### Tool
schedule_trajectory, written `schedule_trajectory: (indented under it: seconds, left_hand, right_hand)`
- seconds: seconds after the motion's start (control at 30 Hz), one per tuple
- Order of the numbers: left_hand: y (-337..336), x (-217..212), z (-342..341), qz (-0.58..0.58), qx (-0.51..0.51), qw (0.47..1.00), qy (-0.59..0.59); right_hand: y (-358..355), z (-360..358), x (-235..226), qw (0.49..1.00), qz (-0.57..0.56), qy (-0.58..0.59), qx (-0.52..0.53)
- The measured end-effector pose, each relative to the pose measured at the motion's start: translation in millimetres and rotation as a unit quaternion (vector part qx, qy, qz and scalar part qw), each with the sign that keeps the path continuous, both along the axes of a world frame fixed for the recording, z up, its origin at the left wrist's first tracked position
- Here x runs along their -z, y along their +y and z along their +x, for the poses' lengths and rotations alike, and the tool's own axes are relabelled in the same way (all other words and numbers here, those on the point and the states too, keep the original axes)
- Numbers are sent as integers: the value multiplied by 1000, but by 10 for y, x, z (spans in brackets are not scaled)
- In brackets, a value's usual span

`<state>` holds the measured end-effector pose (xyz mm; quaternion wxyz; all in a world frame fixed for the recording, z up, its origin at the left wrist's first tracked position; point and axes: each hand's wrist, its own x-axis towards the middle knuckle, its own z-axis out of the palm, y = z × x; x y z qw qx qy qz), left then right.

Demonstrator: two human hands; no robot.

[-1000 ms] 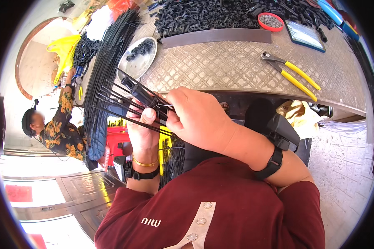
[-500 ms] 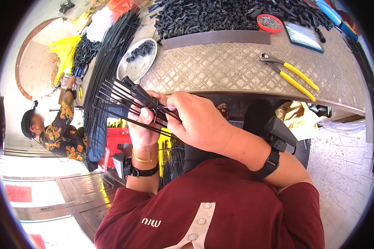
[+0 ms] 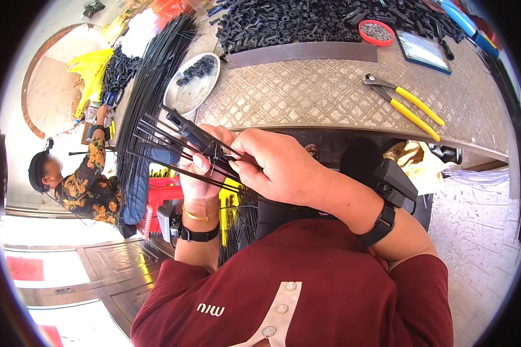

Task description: Assembling black umbrella ribs and stretchers using manual assembly and pliers.

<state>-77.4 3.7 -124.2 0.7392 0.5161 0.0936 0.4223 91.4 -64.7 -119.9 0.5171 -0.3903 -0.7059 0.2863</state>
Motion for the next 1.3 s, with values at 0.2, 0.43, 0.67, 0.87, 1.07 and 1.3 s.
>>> schedule_trajectory:
  seconds: [0.2,0.43,0.67,0.87,1.07,1.3]
  left_hand:
    - [-3,-1,-39,6,0,1000,1]
    - [-17,-74,-27,33,16,999,22]
    - [-64,-99,-46,49,11,998,43]
    - [-97,-107,-42,53,4,997,47]
    - [-201,-178,-36,73,-45,994,69]
    - [-105,-173,-106,63,37,994,85]
  right_hand:
    - [-17,-46,3,1000,2,30,7]
    - [-28,-46,17,990,-51,131,-20]
    - [-40,-23,-12,987,-71,138,-44]
    - [-50,-23,-13,988,-75,128,-45]
    - [-110,-59,-20,995,-45,94,2]
    - [-151,-27,-42,998,-16,66,1]
